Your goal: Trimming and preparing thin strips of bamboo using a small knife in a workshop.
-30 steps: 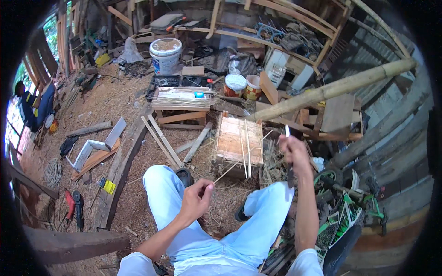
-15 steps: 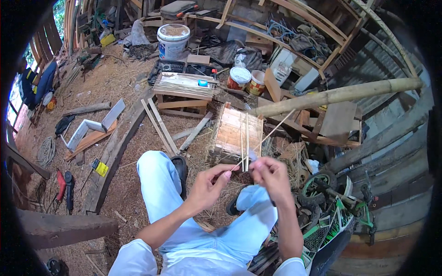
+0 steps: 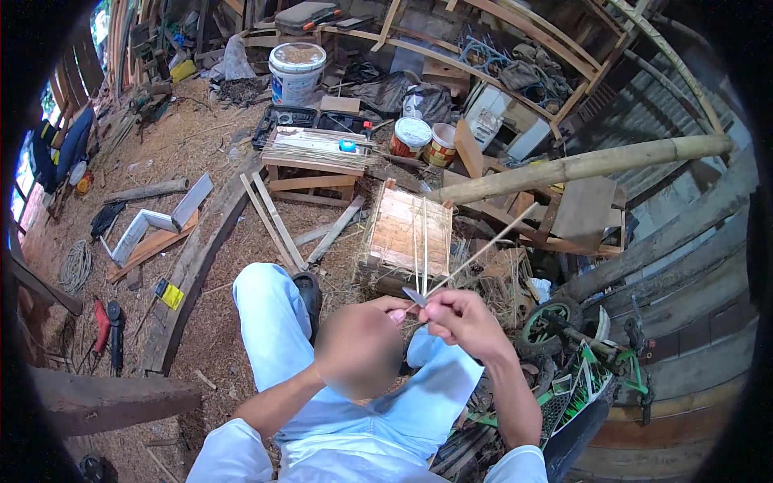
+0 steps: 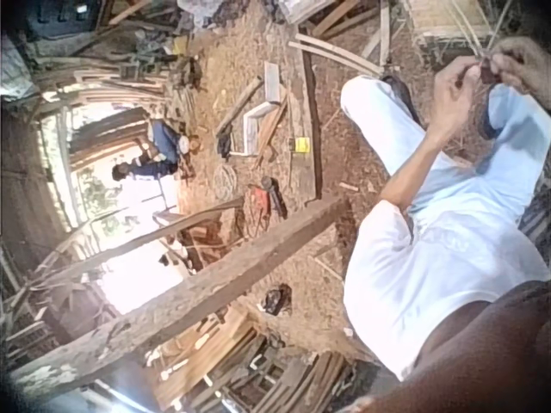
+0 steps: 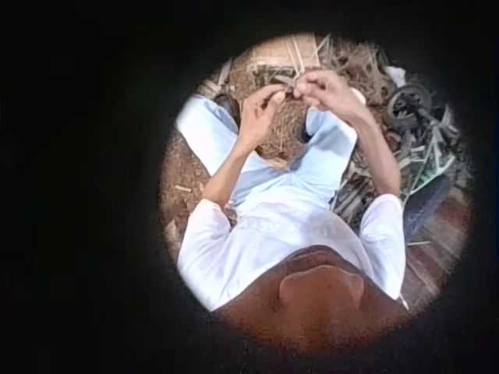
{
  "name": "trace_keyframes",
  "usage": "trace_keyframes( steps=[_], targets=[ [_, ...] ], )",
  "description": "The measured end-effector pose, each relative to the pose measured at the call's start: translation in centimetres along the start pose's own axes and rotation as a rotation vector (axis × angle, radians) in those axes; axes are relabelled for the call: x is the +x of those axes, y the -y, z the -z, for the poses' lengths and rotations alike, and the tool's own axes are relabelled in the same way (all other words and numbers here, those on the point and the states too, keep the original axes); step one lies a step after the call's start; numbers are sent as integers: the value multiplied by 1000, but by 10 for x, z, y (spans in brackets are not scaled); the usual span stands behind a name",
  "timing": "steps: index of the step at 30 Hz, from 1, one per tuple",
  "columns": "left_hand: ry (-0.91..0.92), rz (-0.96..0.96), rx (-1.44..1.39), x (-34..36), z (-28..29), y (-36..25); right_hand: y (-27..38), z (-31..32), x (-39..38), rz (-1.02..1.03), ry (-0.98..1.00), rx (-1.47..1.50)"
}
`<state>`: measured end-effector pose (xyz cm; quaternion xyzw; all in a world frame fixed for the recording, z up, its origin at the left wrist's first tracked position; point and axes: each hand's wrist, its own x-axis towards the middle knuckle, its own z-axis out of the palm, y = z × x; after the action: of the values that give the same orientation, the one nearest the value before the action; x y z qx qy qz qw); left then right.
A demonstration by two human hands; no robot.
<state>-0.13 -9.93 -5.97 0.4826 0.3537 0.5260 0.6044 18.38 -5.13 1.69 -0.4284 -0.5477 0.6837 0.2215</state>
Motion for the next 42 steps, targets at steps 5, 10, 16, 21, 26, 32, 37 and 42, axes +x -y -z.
trace_keyframes(
  steps=[5, 10, 16, 21, 26, 32, 37, 42],
  targets=[
    [5, -8, -7, 3, -4, -10, 6, 6, -1, 123, -54, -120],
    [1, 61, -37, -1, -6, -14, -1, 19, 5, 189, -195, -152],
    [-14, 140, -9, -10, -3, -6, 6, 32, 8, 135, -275, -99],
    [17, 153, -20, -14, 3, -8, 4, 69, 9, 164, -339, 60],
    [28, 184, 26, -13, 11, -4, 6, 49, 5, 86, -192, 25],
    [38, 148, -33, -12, 11, 4, 10, 80, 15, 192, -308, 172],
    [58, 162, -39, -1, 4, -5, -10, 5, 5, 19, -29, -138],
    [74, 182, -21, -2, 7, -9, -6, 15, 7, 36, -4, -130]
  ],
)
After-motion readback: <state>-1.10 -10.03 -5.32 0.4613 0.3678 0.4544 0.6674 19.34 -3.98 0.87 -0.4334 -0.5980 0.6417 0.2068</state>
